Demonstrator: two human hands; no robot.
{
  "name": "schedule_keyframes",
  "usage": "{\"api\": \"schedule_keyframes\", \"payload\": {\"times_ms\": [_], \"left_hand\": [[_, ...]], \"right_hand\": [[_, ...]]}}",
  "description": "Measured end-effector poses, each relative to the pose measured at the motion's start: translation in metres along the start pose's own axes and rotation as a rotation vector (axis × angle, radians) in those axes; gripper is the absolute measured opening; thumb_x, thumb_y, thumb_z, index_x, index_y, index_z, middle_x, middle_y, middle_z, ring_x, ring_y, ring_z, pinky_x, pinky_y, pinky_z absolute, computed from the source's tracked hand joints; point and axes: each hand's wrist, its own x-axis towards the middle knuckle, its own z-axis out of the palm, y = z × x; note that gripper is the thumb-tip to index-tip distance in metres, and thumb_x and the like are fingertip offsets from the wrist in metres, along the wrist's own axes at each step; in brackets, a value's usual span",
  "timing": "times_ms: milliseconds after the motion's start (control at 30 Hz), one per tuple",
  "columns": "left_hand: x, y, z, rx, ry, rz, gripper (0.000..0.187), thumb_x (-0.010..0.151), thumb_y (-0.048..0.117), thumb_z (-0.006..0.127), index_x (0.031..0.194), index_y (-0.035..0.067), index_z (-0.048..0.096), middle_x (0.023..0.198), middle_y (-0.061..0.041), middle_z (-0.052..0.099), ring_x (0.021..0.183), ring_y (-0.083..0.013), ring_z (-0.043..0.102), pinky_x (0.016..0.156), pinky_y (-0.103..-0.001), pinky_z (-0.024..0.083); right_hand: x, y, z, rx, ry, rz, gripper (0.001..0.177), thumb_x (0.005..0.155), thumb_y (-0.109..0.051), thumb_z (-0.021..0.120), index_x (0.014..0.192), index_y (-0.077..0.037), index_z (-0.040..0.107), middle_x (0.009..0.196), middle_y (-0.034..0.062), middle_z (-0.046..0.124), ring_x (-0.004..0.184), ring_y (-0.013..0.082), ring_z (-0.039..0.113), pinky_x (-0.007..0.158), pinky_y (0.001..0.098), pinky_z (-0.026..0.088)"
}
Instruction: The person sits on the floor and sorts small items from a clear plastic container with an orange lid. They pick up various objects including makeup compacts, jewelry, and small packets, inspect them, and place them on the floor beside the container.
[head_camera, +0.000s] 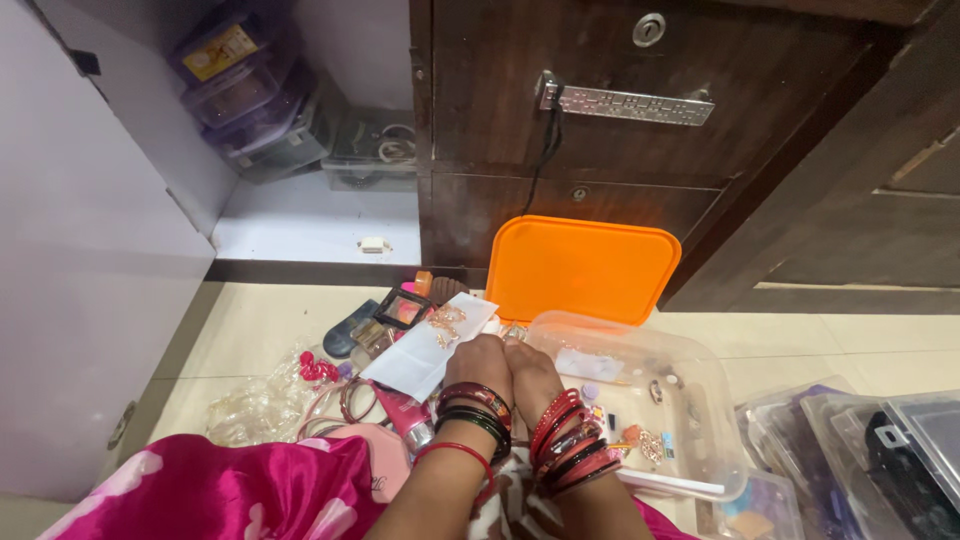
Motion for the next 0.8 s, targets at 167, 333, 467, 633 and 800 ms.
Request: {"api": "schedule_keyframes", "payload": {"times_ms": [167,333,467,633,800], "left_hand": [[-0.008,0.027,-0.004,-0.067,0.124,0.112,0.022,0.092,0.019,0.059,0.102,0.011,0.076,0.109,-0.017,0.070,0.101,-0.0374,0.069,0.086,-0.049,0.056],[0.007,0.055,0.037,-0.149,0.130,0.438,0.026,0.082,0.008,0.062,0.104,0.012,0.076,0.109,-0.015,0.073,0.105,-0.0343,0.071,0.093,-0.045,0.056],[0.026,0.071,0.086,0.183,-0.033,0.474,0.033,0.077,0.014,0.073,0.110,0.010,0.071,0.118,-0.015,0.066,0.117,-0.0341,0.062,0.092,-0.044,0.055],[0.032,0.072,0.117,0.286,0.001,0.386,0.034,0.083,0.020,0.071,0.115,0.012,0.067,0.119,-0.012,0.063,0.120,-0.0303,0.053,0.093,-0.048,0.047],[0.023,0.064,0.108,0.370,0.001,0.441,0.030,0.084,0.020,0.070,0.112,0.010,0.071,0.119,-0.011,0.065,0.122,-0.0294,0.054,0.098,-0.045,0.042]], "right_hand": [[-0.004,-0.020,-0.038,-0.009,0.049,-0.116,0.033,0.102,-0.021,0.050,0.111,0.002,0.073,0.091,0.0072,0.072,0.079,0.0137,0.061,0.074,0.0289,0.052],[-0.011,-0.019,-0.109,-0.684,0.500,0.023,0.030,0.093,-0.028,0.067,0.117,-0.017,0.081,0.106,0.0168,0.076,0.093,0.0319,0.072,0.089,0.0392,0.055],[-0.002,0.019,-0.142,-0.763,0.468,0.009,0.038,0.085,-0.022,0.072,0.124,-0.020,0.074,0.121,0.0189,0.072,0.112,0.0373,0.068,0.101,0.0434,0.051],[0.009,0.051,-0.138,-0.980,0.405,0.164,0.063,0.072,-0.014,0.084,0.132,-0.027,0.068,0.144,0.0140,0.054,0.134,0.0363,0.048,0.112,0.0437,0.042],[0.007,0.024,-0.130,-1.117,0.379,0.528,0.065,0.073,-0.019,0.090,0.130,-0.038,0.067,0.143,0.0114,0.047,0.139,0.0395,0.038,0.113,0.0444,0.040]]}}
